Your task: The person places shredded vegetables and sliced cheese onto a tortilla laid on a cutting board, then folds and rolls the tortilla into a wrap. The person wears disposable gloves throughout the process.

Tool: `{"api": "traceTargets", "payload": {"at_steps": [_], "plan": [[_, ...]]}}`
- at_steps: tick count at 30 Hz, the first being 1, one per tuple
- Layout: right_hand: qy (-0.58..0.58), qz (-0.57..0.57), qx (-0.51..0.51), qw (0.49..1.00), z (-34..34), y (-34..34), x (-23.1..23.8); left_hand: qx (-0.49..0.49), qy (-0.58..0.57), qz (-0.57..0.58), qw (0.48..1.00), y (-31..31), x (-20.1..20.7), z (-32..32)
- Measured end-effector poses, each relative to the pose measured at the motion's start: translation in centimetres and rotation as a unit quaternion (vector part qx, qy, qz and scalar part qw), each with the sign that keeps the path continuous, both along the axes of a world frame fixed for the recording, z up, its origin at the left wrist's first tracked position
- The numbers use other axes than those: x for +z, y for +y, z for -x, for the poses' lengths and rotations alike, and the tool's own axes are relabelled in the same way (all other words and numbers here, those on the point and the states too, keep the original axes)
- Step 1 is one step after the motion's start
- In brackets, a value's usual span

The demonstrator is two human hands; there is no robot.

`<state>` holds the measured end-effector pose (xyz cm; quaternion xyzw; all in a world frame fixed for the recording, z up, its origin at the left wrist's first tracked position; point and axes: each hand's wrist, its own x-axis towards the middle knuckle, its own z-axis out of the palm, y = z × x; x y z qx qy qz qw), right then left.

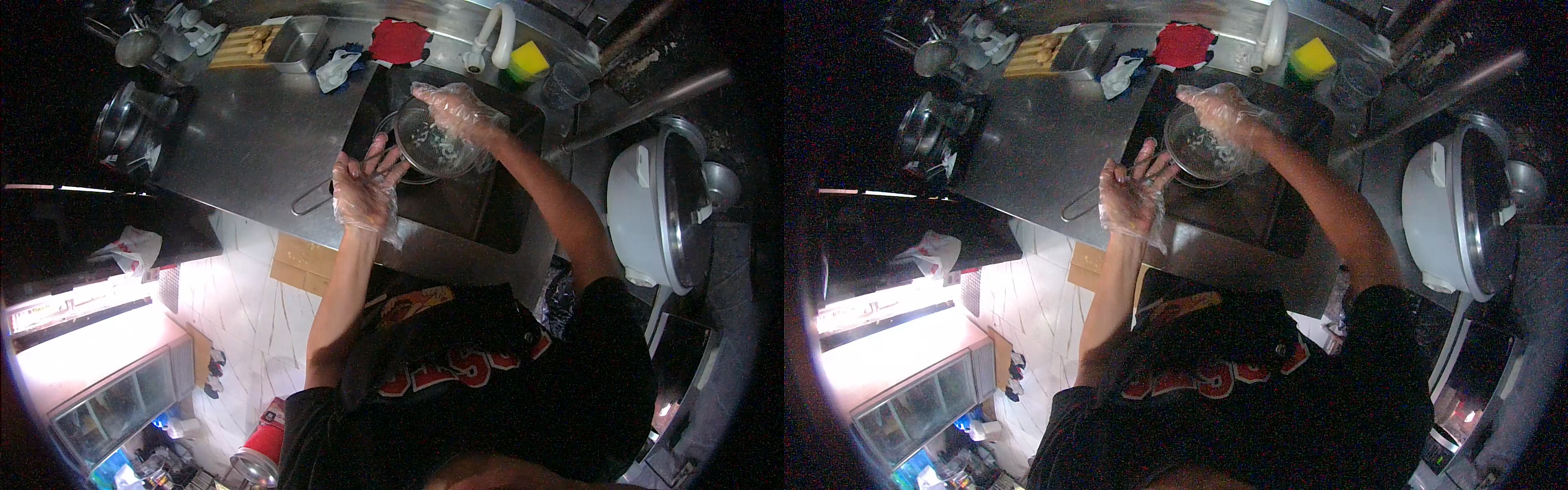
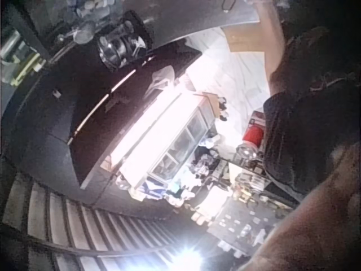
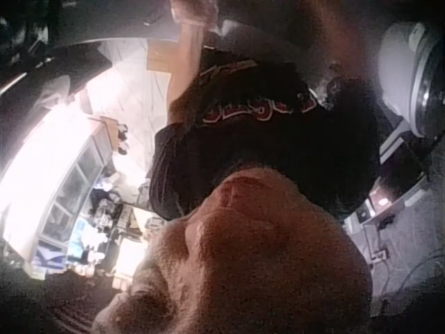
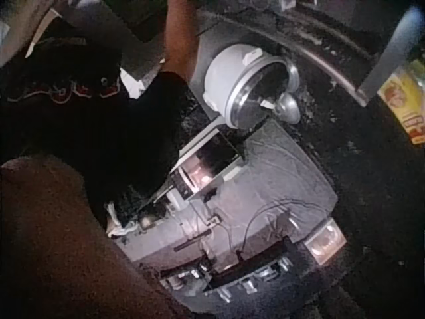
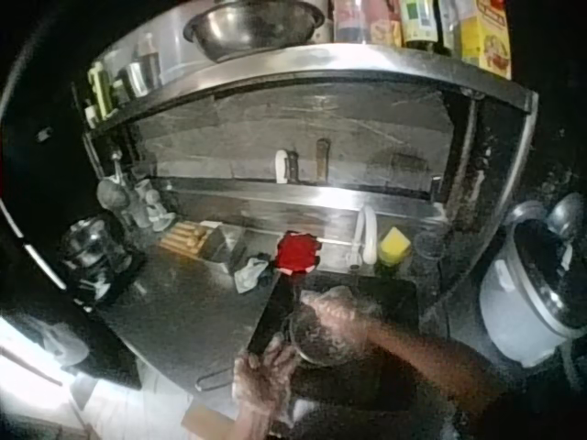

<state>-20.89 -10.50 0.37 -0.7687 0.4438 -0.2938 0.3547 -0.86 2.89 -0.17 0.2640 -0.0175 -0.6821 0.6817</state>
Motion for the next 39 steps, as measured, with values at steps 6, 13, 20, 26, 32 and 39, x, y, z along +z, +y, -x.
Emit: {"api": "traceTargets", "payload": {"at_steps": [6, 13, 20, 26, 32, 39], "plan": [[-0.030, 0.202, 0.034, 0.978, 1.3, -1.5, -1.0, -0.015, -0.010, 0.006, 1.000, -0.1, 0.3, 1.1], [0.133, 0.353, 0.006, 0.926, -0.8, -0.6, 8.6, 0.013, -0.022, 0.004, 1.000, 1.3, 0.5, 0.4], [0.178, 0.219, -0.040, 0.959, -0.7, 1.4, 5.7, 0.021, -0.012, -0.004, 1.000, 2.0, 0.7, 0.7], [-0.067, -0.265, -0.121, 0.954, 0.2, 3.1, -3.1, 0.010, -0.037, 0.019, 0.999, 2.0, -1.2, 0.4], [-0.354, -0.498, -0.045, 0.791, 0.9, 1.9, -3.6, 0.027, -0.042, -0.043, 0.998, 2.1, -0.5, 0.0], [-0.329, -0.506, 0.043, 0.796, 2.3, 1.2, -2.2, 0.006, -0.035, 0.013, 0.999, 1.8, -1.7, -1.6]]}}
